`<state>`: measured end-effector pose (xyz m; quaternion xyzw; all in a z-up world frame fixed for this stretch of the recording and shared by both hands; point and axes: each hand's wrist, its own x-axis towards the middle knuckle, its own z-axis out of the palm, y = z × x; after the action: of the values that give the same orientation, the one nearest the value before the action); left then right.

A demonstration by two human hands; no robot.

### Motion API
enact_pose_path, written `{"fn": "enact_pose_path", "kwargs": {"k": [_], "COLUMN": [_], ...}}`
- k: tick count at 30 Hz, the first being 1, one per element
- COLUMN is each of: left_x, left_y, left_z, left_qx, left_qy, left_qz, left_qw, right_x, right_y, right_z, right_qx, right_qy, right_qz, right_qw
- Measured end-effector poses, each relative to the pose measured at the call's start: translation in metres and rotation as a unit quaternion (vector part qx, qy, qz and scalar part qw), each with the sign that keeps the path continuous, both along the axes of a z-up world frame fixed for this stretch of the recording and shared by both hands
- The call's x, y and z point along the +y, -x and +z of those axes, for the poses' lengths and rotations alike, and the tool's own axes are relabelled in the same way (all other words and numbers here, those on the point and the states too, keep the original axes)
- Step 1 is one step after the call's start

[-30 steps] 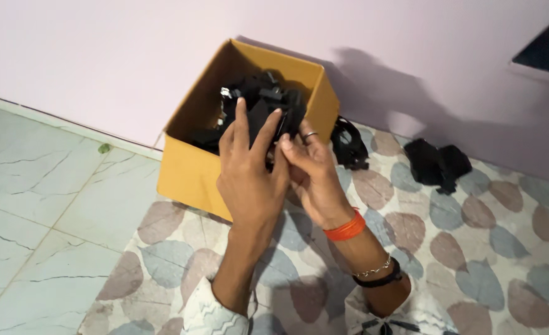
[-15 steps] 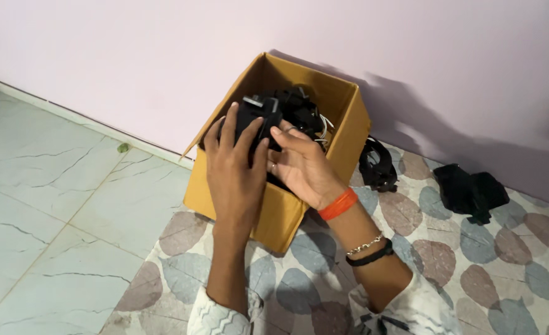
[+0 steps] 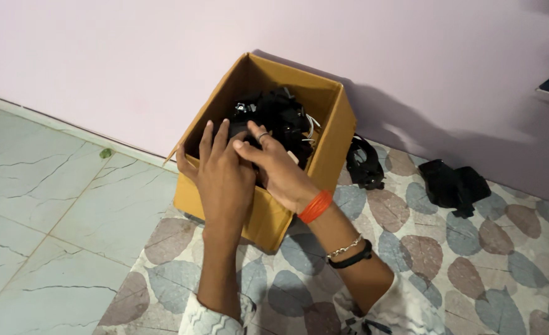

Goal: The person assembles black camera mounts by hand, attaching straps and tightening screws. They handle multiple mounts one at a time, placing some on the table and others into a cardboard box.

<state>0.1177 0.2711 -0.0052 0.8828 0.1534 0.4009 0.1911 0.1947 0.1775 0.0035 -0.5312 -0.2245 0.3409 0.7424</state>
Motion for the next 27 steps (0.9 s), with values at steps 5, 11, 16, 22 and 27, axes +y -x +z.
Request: {"fn": "enact_pose_path", "kwargs": {"k": [5, 11, 16, 22, 27], "left_x": [-0.002, -0.008, -0.026, -0.064, -0.107], "left_y": [0.0, 0.003, 0.013, 0.016, 0.005], "left_z": [-0.004, 0.002, 0.02, 0.032, 0.023], "left_qx": [-0.011, -0.032, -0.084, -0.061, -0.076], "left_qy": [0.015, 0.033, 0.086, 0.056, -0.009], "left_qz": [-0.016, -0.04, -0.102, -0.156, -0.216], "left_qw": [1.0, 0.998, 0.987, 0.984, 0.973], "right_x": [0.005, 0.001, -0.011, -0.056, -0.109], "right_y": [0.004, 0.014, 0.039, 0.049, 0.044], "right_z": [-0.008, 0.005, 0.022, 0.025, 0.013], "right_qx": [-0.185, -0.297, -0.368, -0.471, -0.508], "right_qy": [0.045, 0.082, 0.075, 0.056, 0.065], "right_qz": [-0.054, -0.115, -0.193, -0.28, -0.344], "right_qw": [0.98, 0.945, 0.906, 0.834, 0.786]}}
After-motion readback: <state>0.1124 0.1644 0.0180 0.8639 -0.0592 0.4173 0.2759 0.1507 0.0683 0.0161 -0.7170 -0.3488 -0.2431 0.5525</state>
